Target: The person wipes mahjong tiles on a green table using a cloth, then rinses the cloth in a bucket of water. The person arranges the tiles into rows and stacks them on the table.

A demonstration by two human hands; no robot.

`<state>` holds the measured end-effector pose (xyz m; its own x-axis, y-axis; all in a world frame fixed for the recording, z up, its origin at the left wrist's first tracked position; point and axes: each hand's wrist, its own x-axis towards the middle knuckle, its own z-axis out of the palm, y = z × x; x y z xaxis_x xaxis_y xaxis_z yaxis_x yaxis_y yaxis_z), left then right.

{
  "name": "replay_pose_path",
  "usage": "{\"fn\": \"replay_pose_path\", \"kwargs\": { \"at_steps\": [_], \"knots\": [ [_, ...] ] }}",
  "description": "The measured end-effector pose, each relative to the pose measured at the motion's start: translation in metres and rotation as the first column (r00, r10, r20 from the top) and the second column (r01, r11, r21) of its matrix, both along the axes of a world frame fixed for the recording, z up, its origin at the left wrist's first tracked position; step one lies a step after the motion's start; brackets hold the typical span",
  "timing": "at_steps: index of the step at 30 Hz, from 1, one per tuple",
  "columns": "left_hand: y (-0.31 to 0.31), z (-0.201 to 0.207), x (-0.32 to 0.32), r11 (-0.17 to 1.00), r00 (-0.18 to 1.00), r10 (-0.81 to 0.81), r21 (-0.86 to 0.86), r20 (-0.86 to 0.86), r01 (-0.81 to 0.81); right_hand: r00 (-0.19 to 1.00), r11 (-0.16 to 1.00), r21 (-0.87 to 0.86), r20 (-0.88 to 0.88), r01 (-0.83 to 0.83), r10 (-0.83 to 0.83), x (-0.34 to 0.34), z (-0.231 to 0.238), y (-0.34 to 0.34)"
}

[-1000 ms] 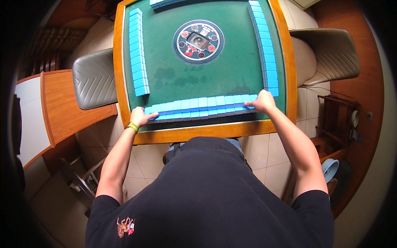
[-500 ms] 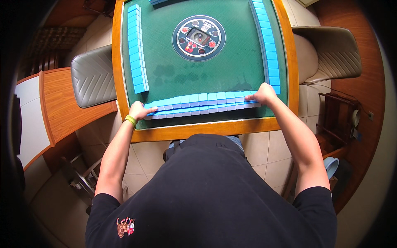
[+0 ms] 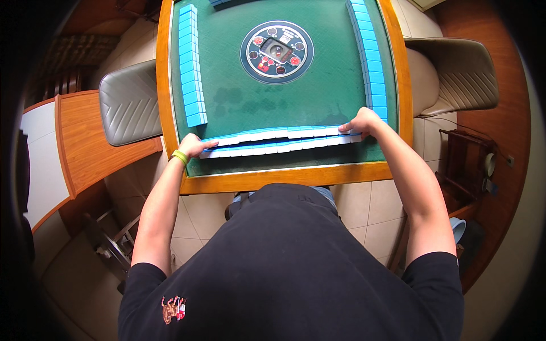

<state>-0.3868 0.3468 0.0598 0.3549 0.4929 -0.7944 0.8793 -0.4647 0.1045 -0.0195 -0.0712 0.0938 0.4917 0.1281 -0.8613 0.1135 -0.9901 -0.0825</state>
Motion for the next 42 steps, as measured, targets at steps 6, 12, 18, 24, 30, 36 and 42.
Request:
{"fn": "replay_pose_path", "kwargs": {
  "at_steps": [6, 12, 18, 24, 30, 36, 42],
  "knots": [
    [-0.013, -0.007, -0.017, 0.990, 0.982, 0.129, 0.044, 0.136, -0.136, 0.997, 0.997, -0.052, 0.029, -0.063, 0.065, -0.003, 0.008, -0.001],
    [-0.022, -0.036, -0.041, 0.955, 0.949, 0.192, 0.175, 0.251, -0.239, 0.994, 0.998, -0.005, 0.090, -0.064, 0.064, -0.004, -0.001, -0.013],
    [-0.050, -0.007, -0.029, 0.943, 0.908, 0.270, 0.101, 0.319, -0.316, 0.972, 0.996, -0.001, 0.218, -0.086, 0.084, -0.019, 0.000, -0.021],
    [-0.066, -0.036, -0.049, 0.898, 0.848, 0.295, 0.174, 0.441, -0.403, 0.934, 0.997, 0.070, 0.357, -0.041, 0.013, -0.046, -0.003, -0.032],
    [-0.092, -0.030, -0.035, 0.831, 0.820, 0.246, 0.322, 0.516, -0.452, 0.924, 0.972, 0.230, 0.363, 0.041, -0.124, -0.067, -0.025, -0.049],
    [-0.086, -0.022, -0.037, 0.878, 0.768, 0.220, 0.222, 0.601, -0.425, 0.832, 0.942, 0.330, 0.502, 0.069, -0.237, -0.095, -0.032, -0.045],
    [-0.081, -0.003, -0.028, 0.861, 0.771, 0.301, 0.188, 0.561, -0.472, 0.781, 0.948, 0.313, 0.576, 0.061, -0.240, -0.101, -0.036, -0.042]
  ]
}}
